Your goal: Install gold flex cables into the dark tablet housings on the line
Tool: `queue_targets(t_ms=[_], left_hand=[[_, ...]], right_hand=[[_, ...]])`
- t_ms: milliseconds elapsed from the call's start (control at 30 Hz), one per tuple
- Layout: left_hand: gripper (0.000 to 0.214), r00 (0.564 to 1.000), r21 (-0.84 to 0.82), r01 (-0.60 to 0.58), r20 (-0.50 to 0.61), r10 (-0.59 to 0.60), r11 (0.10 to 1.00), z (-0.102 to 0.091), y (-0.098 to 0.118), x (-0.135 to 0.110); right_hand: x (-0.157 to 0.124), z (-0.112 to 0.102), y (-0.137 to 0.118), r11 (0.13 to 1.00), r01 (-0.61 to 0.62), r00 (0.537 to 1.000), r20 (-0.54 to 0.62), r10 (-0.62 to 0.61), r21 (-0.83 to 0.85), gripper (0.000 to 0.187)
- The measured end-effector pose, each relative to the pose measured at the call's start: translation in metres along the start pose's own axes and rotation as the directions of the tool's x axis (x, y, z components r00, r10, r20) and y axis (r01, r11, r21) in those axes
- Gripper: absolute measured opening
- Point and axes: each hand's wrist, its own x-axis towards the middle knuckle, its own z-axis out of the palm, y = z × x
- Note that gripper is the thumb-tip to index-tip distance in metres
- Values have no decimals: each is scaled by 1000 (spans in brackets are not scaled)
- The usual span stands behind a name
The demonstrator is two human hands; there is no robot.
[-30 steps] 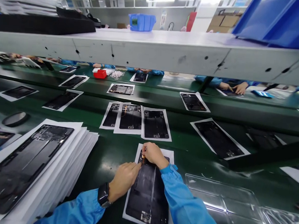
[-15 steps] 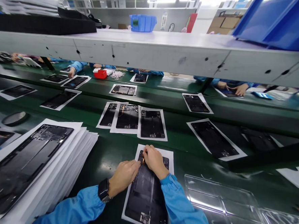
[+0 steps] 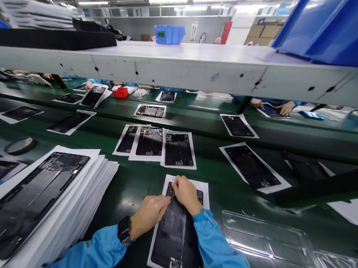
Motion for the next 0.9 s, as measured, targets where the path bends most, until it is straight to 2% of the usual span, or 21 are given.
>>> queue_targets(t_ms=[233,333,433,667,767,900], left_hand=[[21,1000,-14,3,0,-3,1000,0,-2,2],[21,1000,-19,-4,-4,4,1000,0,-2,2],[23,1000,-34,-7,-6,7,999,1,-2,0],[23,1000,-72,6,-19,-8,997,5,-5,-4],[22,1000,-63,14,-17,-15,998,5,-6,-5],[20,1000,-19,-19,-5,19,1000,6,-6,-8]], right_hand=[[-12,3,-3,996,48,998,-27,-50,-78,14],[-16,8,0,991,69,994,-74,-78,-115,19],[-17,13,2,988,75,988,-122,-92,-137,21],[-24,24,3,980,70,984,-148,-98,-186,23],[-23,22,0,980,42,990,-125,-67,-196,21],[-5,6,-5,985,-76,997,6,77,-153,18]])
